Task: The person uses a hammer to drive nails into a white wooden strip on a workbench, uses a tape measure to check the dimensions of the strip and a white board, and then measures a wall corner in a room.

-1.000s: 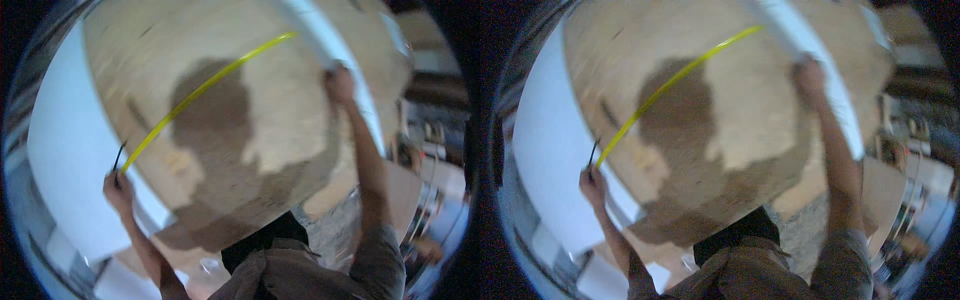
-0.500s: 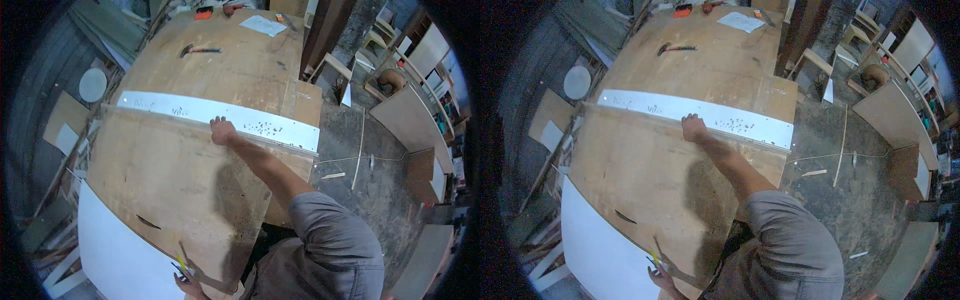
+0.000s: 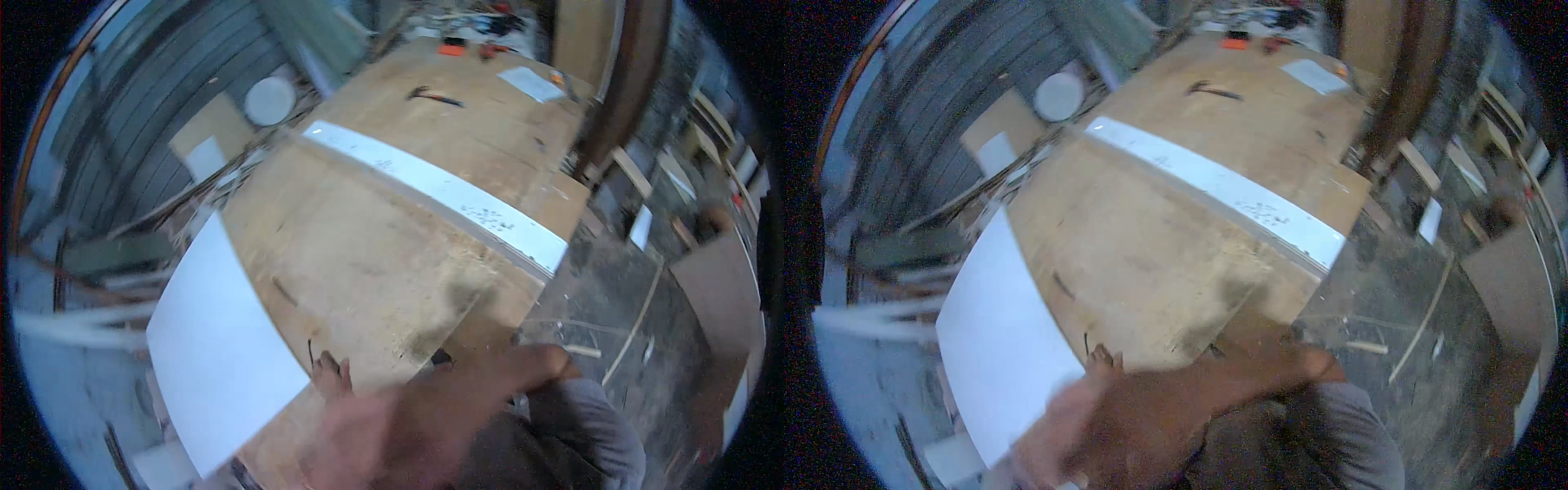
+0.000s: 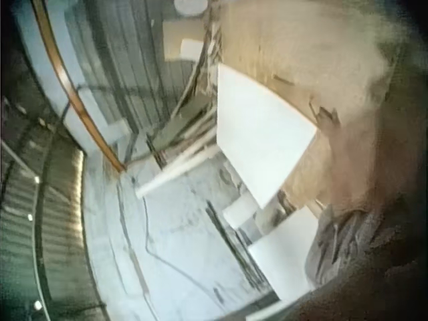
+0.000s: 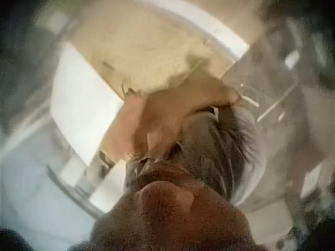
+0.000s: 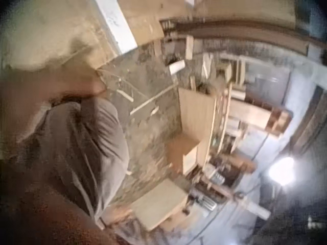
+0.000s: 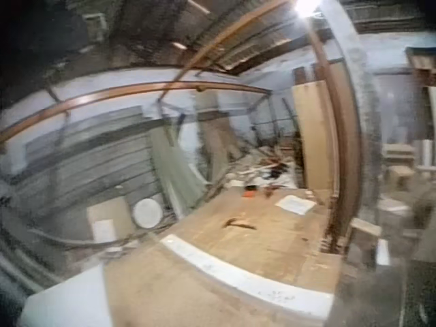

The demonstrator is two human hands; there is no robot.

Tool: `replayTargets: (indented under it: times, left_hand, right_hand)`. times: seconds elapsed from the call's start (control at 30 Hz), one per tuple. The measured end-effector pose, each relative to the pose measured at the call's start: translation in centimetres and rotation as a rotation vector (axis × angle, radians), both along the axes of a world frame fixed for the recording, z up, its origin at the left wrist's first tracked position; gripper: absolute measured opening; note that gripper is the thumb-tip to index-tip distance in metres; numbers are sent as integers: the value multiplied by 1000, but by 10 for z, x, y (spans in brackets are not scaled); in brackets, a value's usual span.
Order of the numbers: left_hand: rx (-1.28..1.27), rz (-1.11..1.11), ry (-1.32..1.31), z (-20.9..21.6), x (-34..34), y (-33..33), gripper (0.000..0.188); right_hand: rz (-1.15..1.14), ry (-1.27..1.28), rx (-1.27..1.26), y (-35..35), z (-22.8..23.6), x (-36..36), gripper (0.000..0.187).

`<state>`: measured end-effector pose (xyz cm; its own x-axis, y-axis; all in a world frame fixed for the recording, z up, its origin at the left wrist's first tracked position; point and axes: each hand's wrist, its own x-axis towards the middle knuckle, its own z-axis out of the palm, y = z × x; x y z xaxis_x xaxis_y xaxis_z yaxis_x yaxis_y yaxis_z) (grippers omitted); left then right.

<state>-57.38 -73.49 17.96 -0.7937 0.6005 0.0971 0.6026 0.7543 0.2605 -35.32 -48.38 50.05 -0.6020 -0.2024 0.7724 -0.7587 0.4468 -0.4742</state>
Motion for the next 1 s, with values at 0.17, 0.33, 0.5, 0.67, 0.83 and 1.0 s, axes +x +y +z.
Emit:
replayTargets:
  times: [0.17,0.33,0.5,0.67,0.83,1.0]
  left_hand:
    - [196,55,71,2,51,-11,55]
    - [269,119,37,-38,179,-111,41]
    - [135,379,-232,-116,355,-219,37]
    - [18,797,-418,-172,452,-218,27]
    - [484,312,-396,-169,387,-84,34]
    - [501,153,-114,-60,316,154,40]
  right_hand:
    - [89,118,132,-54,11,65,56]
    - [132,123,181,-77,12,90,52]
    - [184,142,146,-74,20,128,49]
    - [190,167,162,-36,18,173,45]
    - [102,159,203,55,-3,240,42]
    - [-131,-9,20,185,-13,349,31]
